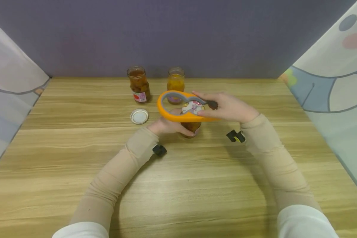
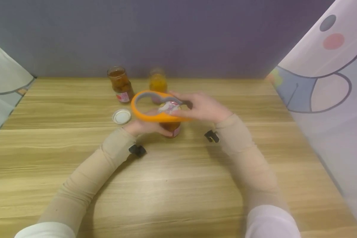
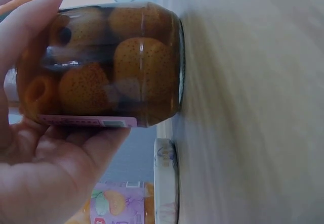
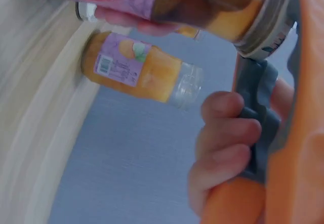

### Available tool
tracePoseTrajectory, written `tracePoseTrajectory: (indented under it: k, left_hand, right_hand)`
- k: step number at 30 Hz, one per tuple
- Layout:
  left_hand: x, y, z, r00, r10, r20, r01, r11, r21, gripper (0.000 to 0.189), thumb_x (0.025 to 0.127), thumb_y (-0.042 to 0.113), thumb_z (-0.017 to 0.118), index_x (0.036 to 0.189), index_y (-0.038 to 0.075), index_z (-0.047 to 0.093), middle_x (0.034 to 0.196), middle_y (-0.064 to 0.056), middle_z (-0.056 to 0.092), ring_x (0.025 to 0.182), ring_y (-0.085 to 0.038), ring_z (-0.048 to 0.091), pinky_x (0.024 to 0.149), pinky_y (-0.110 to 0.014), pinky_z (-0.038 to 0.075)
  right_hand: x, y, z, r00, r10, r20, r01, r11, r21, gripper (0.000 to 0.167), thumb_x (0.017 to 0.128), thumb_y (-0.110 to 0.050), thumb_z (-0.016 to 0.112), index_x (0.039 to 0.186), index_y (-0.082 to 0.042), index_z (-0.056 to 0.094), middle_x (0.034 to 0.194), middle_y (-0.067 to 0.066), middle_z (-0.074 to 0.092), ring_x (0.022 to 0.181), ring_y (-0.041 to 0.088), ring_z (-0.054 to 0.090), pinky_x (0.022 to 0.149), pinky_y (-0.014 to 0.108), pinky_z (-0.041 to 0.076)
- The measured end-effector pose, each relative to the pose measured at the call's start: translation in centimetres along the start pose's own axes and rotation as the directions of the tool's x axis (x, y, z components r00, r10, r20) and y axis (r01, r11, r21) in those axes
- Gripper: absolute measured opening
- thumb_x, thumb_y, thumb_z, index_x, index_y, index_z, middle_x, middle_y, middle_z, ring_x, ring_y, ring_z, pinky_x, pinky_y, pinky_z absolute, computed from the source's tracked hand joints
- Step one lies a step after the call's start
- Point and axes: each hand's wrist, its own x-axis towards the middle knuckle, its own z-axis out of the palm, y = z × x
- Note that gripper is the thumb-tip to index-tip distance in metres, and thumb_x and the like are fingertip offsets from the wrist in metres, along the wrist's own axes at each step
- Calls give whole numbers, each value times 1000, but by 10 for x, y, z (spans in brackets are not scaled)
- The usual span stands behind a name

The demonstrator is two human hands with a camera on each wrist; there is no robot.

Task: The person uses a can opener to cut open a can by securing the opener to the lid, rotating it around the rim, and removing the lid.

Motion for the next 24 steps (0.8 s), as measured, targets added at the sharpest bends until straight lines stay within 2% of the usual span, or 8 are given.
tracePoseTrajectory:
  k: [5, 8, 16, 24]
  left_hand:
    - [-1, 0, 1, 999, -41, -21, 41, 999, 29, 61, 74, 6, 80, 127, 4, 50, 125, -7, 56, 113, -19, 51, 105, -33, 38]
    - [-2, 2, 1, 999, -36, -32, 37, 998, 51, 61, 73, 7, 80, 126, 3, 51, 125, -8, 57, 112, -20, 52, 104, -33, 40]
    - [-2, 2, 0, 999, -15, -44, 18, 997, 81, 64, 72, 7, 81, 128, 3, 50, 127, -8, 56, 116, -20, 51, 105, -32, 40]
    - [-1, 2, -1, 998, -14, -61, 20, 995, 101, 68, 70, 10, 83, 129, 4, 50, 127, -7, 56, 116, -18, 51, 105, -31, 38]
  right_hand:
    - [2, -6, -5, 995, 83, 50, -83, 996, -16, 70, 83, -60, 61, 143, -40, 33, 59, -2, 31, 53, 15, 31, 53, 28, 30]
    - [3, -10, -7, 992, 110, 59, -107, 993, -52, 71, 81, -63, 60, 143, -40, 34, 60, -2, 30, 54, 15, 30, 52, 28, 28]
    - [7, -15, -11, 981, 155, 120, -141, 983, -121, 74, 82, -62, 60, 145, -37, 31, 64, 0, 35, 58, 16, 34, 53, 28, 28]
    - [10, -19, -16, 978, 149, 149, -120, 976, -184, 76, 82, -63, 59, 146, -31, 33, 61, 1, 39, 55, 16, 36, 52, 29, 30]
